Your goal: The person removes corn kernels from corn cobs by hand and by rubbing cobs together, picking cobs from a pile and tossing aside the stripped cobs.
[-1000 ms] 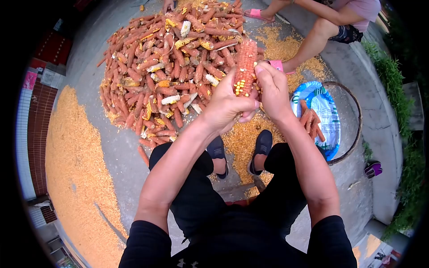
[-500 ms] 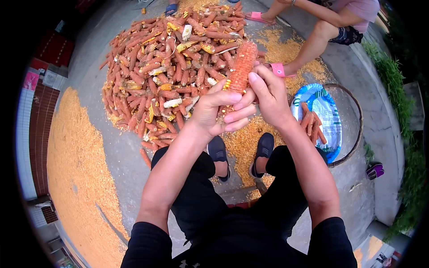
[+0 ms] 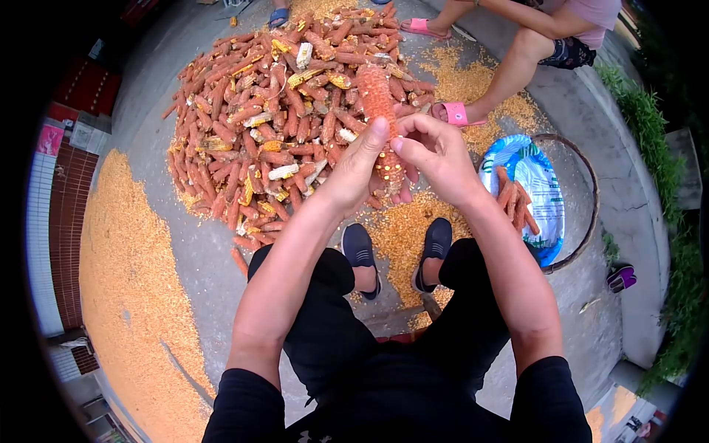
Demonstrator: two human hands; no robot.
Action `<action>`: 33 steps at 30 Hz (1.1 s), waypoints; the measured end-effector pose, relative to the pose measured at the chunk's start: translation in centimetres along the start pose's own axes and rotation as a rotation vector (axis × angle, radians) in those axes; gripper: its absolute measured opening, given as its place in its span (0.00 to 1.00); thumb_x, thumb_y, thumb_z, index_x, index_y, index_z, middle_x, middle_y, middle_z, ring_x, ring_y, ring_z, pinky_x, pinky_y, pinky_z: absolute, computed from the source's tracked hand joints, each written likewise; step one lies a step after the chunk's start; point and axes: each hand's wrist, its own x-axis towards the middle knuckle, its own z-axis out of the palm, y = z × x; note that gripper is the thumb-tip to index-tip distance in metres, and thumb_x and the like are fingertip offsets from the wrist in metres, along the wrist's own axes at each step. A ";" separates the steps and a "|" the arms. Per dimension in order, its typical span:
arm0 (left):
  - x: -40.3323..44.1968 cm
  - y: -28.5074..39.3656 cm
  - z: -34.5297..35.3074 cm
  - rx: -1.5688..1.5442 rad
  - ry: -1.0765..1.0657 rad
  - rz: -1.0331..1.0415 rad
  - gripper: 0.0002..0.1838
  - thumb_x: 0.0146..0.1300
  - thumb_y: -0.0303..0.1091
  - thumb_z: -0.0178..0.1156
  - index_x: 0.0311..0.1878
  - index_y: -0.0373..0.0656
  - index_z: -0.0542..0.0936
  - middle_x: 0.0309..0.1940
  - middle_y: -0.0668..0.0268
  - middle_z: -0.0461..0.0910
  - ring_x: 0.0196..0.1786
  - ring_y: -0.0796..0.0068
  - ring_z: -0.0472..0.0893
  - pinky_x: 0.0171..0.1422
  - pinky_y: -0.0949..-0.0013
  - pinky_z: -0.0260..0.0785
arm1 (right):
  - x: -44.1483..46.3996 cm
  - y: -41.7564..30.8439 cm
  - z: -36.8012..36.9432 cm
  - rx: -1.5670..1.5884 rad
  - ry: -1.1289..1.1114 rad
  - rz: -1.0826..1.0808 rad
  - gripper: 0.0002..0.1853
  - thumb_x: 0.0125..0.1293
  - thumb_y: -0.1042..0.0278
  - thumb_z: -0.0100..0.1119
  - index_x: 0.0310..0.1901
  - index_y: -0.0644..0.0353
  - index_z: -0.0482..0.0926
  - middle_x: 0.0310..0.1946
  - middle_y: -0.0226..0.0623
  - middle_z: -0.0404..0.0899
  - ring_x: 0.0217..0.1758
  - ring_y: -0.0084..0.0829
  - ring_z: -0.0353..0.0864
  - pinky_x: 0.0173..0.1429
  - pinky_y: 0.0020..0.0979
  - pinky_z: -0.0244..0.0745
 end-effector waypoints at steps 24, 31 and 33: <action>1.4 -0.1 -4.5 -0.022 0.104 0.289 0.09 0.71 0.31 0.62 0.51 0.39 0.79 0.41 0.66 0.85 0.41 0.80 0.82 0.46 0.72 0.76 | 0.2 0.1 -1.1 -0.613 0.256 -0.496 0.08 0.66 0.68 0.69 0.38 0.64 0.83 0.32 0.41 0.81 0.33 0.35 0.83 0.40 0.33 0.77; 0.5 -0.8 -3.0 0.220 -0.088 0.277 0.16 0.70 0.36 0.62 0.56 0.39 0.77 0.49 0.68 0.81 0.53 0.78 0.79 0.62 0.66 0.70 | -0.1 -0.8 -0.4 -0.549 0.170 -0.476 0.08 0.67 0.68 0.67 0.40 0.66 0.85 0.31 0.41 0.82 0.31 0.35 0.83 0.37 0.33 0.77; 0.4 -0.9 -3.0 0.254 -0.106 0.220 0.18 0.69 0.39 0.62 0.57 0.39 0.76 0.46 0.69 0.80 0.49 0.80 0.79 0.55 0.70 0.73 | 0.1 -0.5 -0.7 -0.634 0.176 -0.551 0.08 0.66 0.69 0.66 0.39 0.66 0.85 0.30 0.43 0.82 0.31 0.39 0.83 0.36 0.35 0.76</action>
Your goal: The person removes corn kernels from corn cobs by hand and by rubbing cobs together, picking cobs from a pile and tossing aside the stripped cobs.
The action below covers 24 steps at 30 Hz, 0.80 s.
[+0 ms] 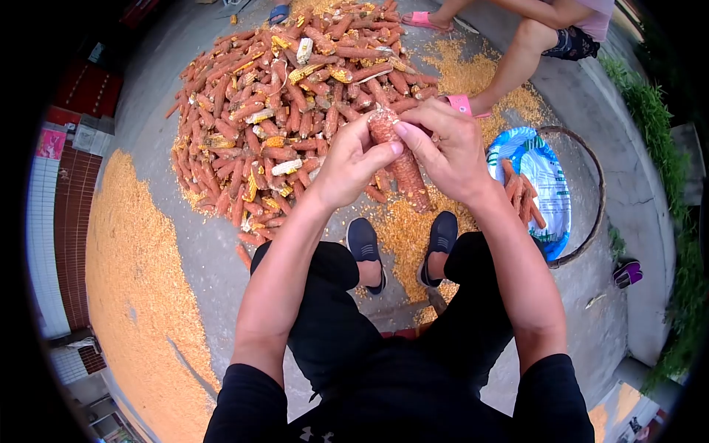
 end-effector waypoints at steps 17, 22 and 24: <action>-0.3 0.6 -0.6 -0.083 -0.114 -0.153 0.20 0.68 0.43 0.62 0.56 0.40 0.77 0.38 0.70 0.80 0.35 0.82 0.77 0.35 0.76 0.68 | -0.9 0.6 0.1 0.174 -0.062 0.259 0.07 0.64 0.72 0.64 0.37 0.67 0.84 0.25 0.39 0.81 0.26 0.25 0.81 0.31 0.32 0.73; 0.6 0.4 -1.1 -0.371 0.163 -0.068 0.10 0.72 0.38 0.59 0.47 0.41 0.78 0.34 0.67 0.81 0.33 0.76 0.78 0.37 0.71 0.70 | -0.8 0.8 -0.2 0.206 -0.026 0.271 0.11 0.68 0.68 0.63 0.46 0.66 0.84 0.31 0.40 0.85 0.34 0.27 0.84 0.38 0.30 0.77; 0.9 0.6 -2.4 -0.453 0.226 -0.029 0.09 0.72 0.36 0.59 0.43 0.40 0.79 0.30 0.65 0.80 0.32 0.74 0.78 0.37 0.69 0.70 | -1.4 1.9 0.2 0.251 -0.051 0.249 0.17 0.70 0.62 0.64 0.53 0.67 0.82 0.35 0.39 0.87 0.36 0.26 0.84 0.42 0.30 0.78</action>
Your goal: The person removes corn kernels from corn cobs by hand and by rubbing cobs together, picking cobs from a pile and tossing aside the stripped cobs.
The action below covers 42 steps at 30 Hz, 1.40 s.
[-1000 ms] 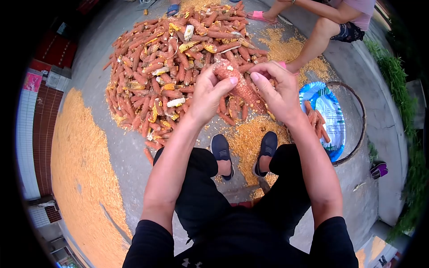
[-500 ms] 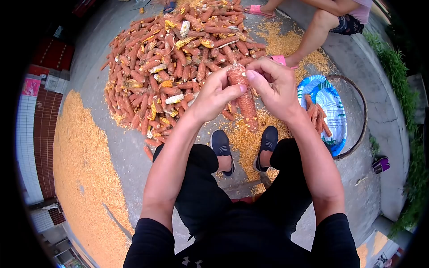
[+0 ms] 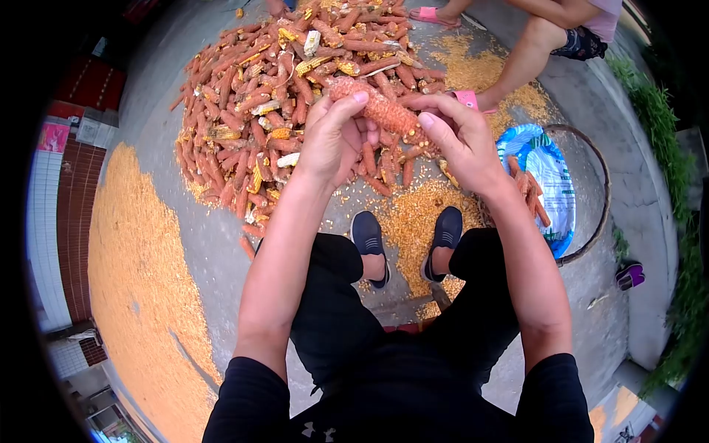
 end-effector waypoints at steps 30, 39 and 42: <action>-2.9 -3.3 4.4 0.134 -0.278 -0.193 0.15 0.70 0.25 0.57 0.57 0.36 0.69 0.26 0.66 0.74 0.18 0.79 0.72 0.22 0.75 0.66 | 0.3 -2.1 0.1 -0.242 0.163 -0.129 0.25 0.71 0.68 0.56 0.66 0.73 0.70 0.33 0.54 0.80 0.35 0.51 0.84 0.41 0.44 0.75; -2.6 -3.7 5.1 0.273 -0.195 -0.149 0.11 0.71 0.26 0.57 0.53 0.36 0.70 0.23 0.68 0.74 0.17 0.79 0.72 0.22 0.75 0.65 | 0.0 -2.4 0.2 -0.166 0.157 -0.022 0.24 0.69 0.72 0.55 0.65 0.71 0.72 0.26 0.43 0.76 0.27 0.37 0.78 0.34 0.37 0.73; -2.6 -3.8 4.3 0.274 -0.184 -0.163 0.14 0.69 0.24 0.57 0.56 0.37 0.71 0.23 0.70 0.73 0.17 0.81 0.72 0.20 0.75 0.65 | 0.2 -2.2 0.1 -0.246 0.087 -0.023 0.25 0.67 0.72 0.56 0.65 0.72 0.71 0.24 0.39 0.76 0.27 0.31 0.77 0.33 0.35 0.72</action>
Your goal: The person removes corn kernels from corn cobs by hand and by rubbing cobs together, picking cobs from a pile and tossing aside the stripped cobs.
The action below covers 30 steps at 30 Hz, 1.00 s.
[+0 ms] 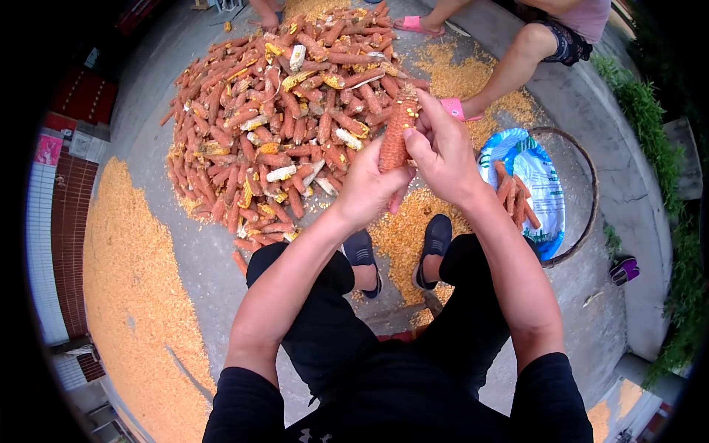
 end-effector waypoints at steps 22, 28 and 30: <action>-0.1 0.3 -0.8 -0.232 -0.162 -0.063 0.09 0.70 0.28 0.58 0.50 0.39 0.71 0.20 0.67 0.70 0.15 0.78 0.69 0.19 0.73 0.60 | 0.4 0.4 -0.4 0.498 -0.067 0.287 0.13 0.72 0.68 0.56 0.50 0.70 0.76 0.24 0.33 0.76 0.28 0.19 0.75 0.33 0.28 0.70; -0.9 0.5 -1.4 -0.597 -0.340 -0.186 0.09 0.73 0.33 0.54 0.49 0.41 0.71 0.18 0.67 0.67 0.13 0.77 0.67 0.16 0.72 0.57 | 0.3 0.6 -0.3 0.309 -0.128 0.229 0.10 0.71 0.68 0.55 0.34 0.66 0.72 0.21 0.37 0.77 0.26 0.25 0.82 0.32 0.30 0.73; -0.9 0.2 -1.6 -0.631 -0.420 -0.202 0.09 0.73 0.34 0.54 0.49 0.41 0.70 0.18 0.67 0.68 0.13 0.77 0.67 0.15 0.72 0.57 | 0.2 1.3 0.5 0.350 -0.070 0.167 0.09 0.71 0.69 0.54 0.35 0.66 0.71 0.22 0.35 0.76 0.24 0.23 0.80 0.29 0.30 0.72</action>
